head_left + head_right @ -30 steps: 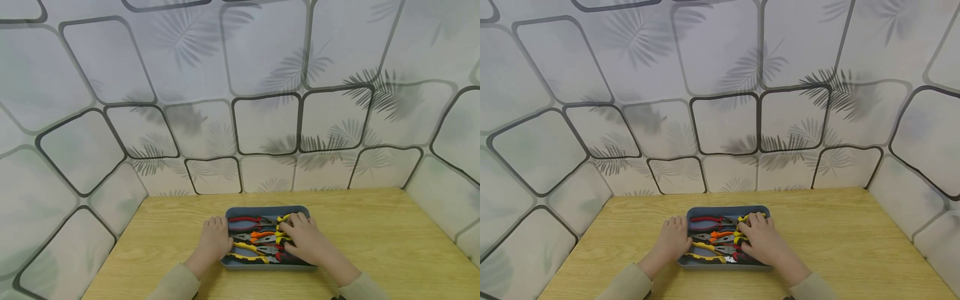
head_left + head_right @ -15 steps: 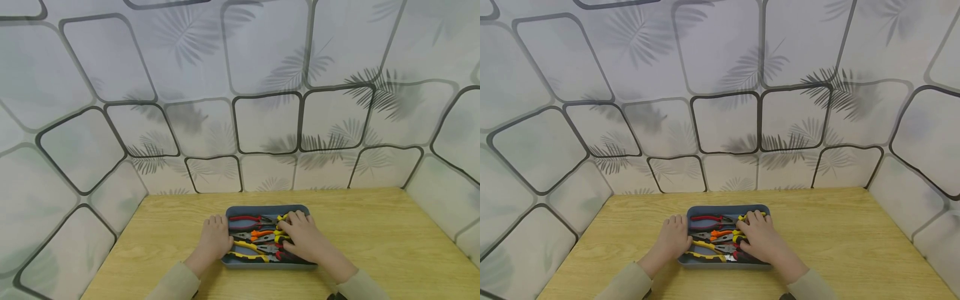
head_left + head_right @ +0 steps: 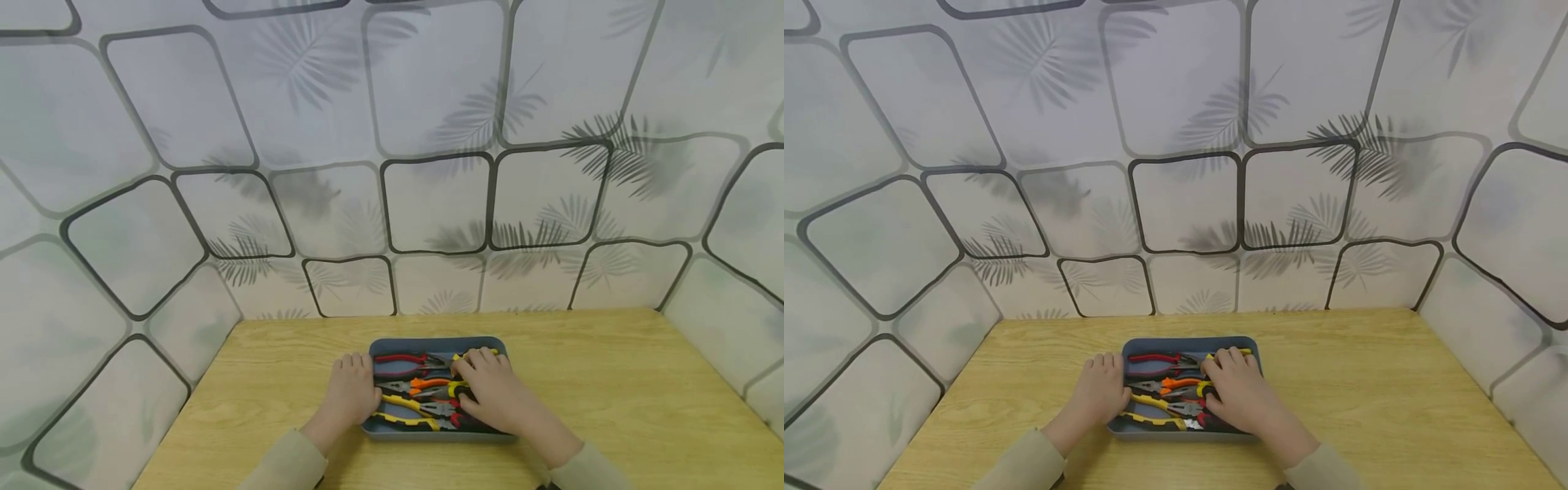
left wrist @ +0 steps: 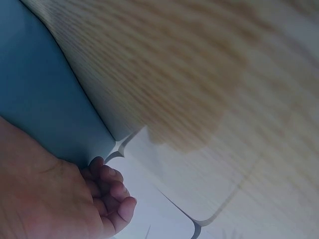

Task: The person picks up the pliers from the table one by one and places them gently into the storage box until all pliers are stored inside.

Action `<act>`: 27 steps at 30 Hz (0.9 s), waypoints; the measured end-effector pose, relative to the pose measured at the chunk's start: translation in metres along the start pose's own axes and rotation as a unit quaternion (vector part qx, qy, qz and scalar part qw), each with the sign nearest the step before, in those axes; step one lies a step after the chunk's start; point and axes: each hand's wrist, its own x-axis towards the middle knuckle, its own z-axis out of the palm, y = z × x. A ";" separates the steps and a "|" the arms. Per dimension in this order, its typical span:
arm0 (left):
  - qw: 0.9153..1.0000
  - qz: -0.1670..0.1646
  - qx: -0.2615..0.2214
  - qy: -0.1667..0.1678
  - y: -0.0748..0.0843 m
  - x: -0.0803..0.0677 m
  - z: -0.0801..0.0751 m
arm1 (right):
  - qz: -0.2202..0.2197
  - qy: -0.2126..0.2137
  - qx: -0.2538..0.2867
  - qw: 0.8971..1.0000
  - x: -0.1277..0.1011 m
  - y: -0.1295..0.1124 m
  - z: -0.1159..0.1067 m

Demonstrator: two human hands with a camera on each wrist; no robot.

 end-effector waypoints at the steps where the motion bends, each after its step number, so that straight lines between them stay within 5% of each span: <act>1: 1.000 0.000 0.001 0.000 0.000 0.000 0.000 | 0.000 0.002 0.000 1.000 0.000 0.000 0.000; 27: 1.000 -0.001 -0.009 -0.001 0.000 0.000 0.000 | -0.029 0.052 -0.013 0.998 -0.007 -0.004 -0.001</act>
